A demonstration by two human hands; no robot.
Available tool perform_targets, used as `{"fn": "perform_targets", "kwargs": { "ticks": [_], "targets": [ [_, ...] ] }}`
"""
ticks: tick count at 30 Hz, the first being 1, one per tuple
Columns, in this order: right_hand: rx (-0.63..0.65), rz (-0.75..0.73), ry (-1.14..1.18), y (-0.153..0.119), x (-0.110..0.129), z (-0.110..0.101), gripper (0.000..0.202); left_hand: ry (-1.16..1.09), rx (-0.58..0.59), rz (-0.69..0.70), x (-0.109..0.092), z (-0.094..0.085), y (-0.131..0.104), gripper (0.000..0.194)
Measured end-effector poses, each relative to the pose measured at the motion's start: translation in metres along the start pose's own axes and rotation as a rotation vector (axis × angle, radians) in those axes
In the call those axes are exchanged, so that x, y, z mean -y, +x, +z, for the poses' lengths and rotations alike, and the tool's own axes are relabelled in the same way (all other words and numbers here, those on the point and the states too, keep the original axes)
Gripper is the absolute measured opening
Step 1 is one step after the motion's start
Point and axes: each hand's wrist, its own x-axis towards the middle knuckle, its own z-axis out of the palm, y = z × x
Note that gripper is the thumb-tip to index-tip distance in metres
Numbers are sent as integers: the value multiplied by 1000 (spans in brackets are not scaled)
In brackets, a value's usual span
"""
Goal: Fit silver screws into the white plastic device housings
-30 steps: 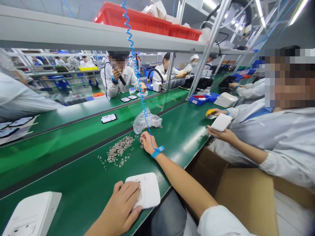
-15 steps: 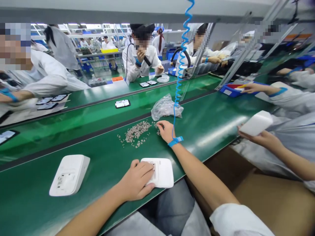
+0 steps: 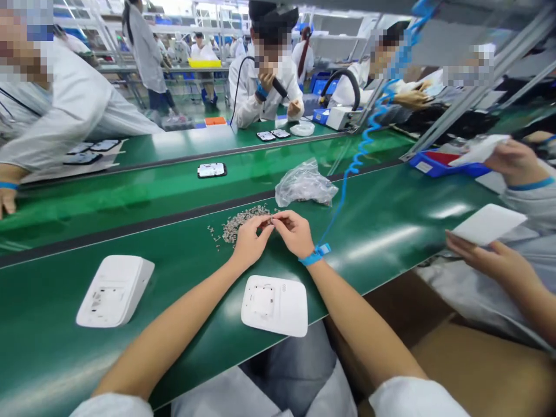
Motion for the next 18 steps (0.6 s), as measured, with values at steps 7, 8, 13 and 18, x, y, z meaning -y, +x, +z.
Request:
{"fn": "perform_targets", "kwargs": {
  "ticks": [7,8,13,18],
  "targets": [
    [24,59,253,-1,13,-9,23,-84,-46,-1,0,-9,-12,17],
    [35,78,291,0,13,-12,25,-85,-52,7,0,-9,-12,17],
    [118,220,435,2,7,-20,38,-81,-51,67,-2,-6,-13,21],
    [196,133,285,3,8,-25,30,-173,35,-15,3,-5,-16,23]
  ]
}}
